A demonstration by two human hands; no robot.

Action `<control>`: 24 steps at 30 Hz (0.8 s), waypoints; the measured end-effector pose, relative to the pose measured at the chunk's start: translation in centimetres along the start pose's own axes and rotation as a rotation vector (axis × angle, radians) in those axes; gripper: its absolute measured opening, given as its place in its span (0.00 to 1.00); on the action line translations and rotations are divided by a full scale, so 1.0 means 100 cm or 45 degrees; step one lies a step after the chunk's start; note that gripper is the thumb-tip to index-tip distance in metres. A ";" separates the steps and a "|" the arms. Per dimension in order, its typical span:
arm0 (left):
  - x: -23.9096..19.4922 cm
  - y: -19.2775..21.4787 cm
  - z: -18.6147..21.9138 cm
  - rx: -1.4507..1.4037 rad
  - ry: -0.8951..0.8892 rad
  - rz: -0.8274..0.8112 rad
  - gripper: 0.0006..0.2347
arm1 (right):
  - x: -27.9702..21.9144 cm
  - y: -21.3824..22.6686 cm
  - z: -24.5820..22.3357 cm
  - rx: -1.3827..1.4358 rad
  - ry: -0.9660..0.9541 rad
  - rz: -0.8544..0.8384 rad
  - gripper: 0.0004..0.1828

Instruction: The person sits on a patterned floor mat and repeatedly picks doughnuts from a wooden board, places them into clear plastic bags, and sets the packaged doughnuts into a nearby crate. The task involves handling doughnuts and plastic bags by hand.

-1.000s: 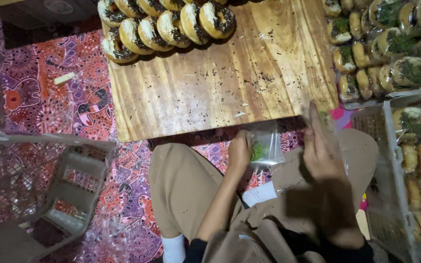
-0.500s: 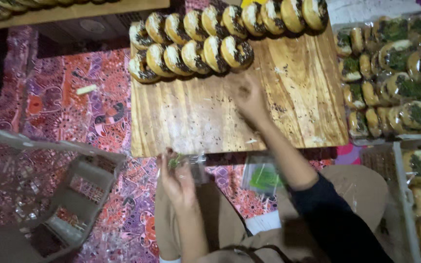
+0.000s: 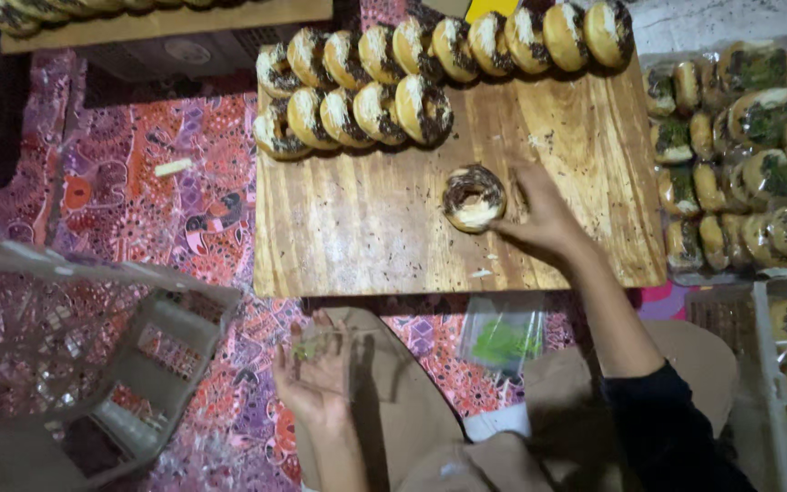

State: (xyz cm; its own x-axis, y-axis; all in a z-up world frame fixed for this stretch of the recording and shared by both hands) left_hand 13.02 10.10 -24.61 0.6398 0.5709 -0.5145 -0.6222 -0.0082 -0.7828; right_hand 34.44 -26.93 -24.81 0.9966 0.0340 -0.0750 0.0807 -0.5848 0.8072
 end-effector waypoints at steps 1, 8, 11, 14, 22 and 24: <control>-0.002 0.005 0.002 0.003 -0.005 -0.003 0.18 | -0.015 0.000 0.002 -0.016 0.010 0.052 0.67; 0.008 -0.014 -0.021 -0.223 0.110 -0.065 0.25 | -0.030 -0.054 -0.054 -0.078 -0.356 0.170 0.59; 0.016 -0.020 -0.028 -0.369 0.037 -0.003 0.26 | -0.064 -0.051 -0.079 0.500 -0.167 0.133 0.53; 0.021 -0.011 -0.040 -0.448 0.049 -0.219 0.27 | -0.140 -0.040 -0.101 0.921 0.041 -0.049 0.54; -0.050 0.011 -0.070 -0.248 -0.116 -0.519 0.18 | -0.248 0.041 -0.159 0.497 0.087 0.179 0.43; -0.072 0.002 -0.065 -0.296 -0.020 -0.710 0.22 | -0.251 0.056 -0.169 0.387 0.133 0.220 0.42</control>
State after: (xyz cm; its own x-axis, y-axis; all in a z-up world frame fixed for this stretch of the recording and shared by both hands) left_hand 11.28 0.61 -23.31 0.8332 0.5530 -0.0007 -0.0787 0.1174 -0.9900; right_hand 10.11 -17.37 -8.50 0.9927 -0.0125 0.1201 -0.0816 -0.8030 0.5904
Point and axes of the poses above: each hand's wrist, its own x-axis towards the middle knuckle, its own y-axis out of the back of the hand, z = x × y, the point moved 1 cm from there along x, towards the middle knuckle, and after that the axes turned 15 degrees about -y, right-handed, at the moved point
